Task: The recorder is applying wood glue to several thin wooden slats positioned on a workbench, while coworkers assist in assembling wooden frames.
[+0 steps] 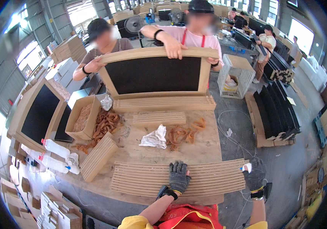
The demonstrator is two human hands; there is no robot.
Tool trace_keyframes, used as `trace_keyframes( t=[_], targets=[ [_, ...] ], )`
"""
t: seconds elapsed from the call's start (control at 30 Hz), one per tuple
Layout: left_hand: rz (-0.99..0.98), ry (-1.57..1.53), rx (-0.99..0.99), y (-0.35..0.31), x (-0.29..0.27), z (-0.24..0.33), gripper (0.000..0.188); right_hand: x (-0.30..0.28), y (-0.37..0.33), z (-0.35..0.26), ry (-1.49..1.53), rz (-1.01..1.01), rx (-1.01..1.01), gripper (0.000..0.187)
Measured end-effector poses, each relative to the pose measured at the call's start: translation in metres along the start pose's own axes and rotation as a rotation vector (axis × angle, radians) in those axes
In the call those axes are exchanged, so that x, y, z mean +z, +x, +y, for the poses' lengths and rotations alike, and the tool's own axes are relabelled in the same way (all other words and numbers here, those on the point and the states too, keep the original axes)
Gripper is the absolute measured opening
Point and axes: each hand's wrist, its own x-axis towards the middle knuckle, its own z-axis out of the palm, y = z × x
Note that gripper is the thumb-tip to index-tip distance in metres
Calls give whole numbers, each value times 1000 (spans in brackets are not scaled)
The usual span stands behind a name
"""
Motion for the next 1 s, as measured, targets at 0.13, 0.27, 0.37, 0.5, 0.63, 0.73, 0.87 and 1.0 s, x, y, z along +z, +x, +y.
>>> trace_keyframes(
  t=[0.13,0.27,0.37,0.5,0.63,0.73,0.87,1.0],
  targets=[
    [94,-262,21,0,-21,-18,43,33,-7,-26,501,397,523,34],
    [102,-330,-23,-9,-72,-68,46,71,-25,-62,1111,386,815,22],
    [202,-242,-100,-26,-112,-122,49,117,-51,-95,1595,130,1096,22],
    [367,-115,-250,-56,-158,-198,51,151,-65,-185,1671,-6,1299,31],
    [347,-36,-437,-85,-185,-253,48,184,-78,-247,1815,-288,1292,33],
    [350,-57,-504,-98,-178,-284,47,200,-73,-301,1828,-255,1382,27],
    [194,-159,-562,-117,-156,-313,49,218,-80,-332,1849,-317,1355,24],
    [26,-199,-597,-111,-166,-297,48,234,-91,-353,1807,-318,1401,14]
  ],
)
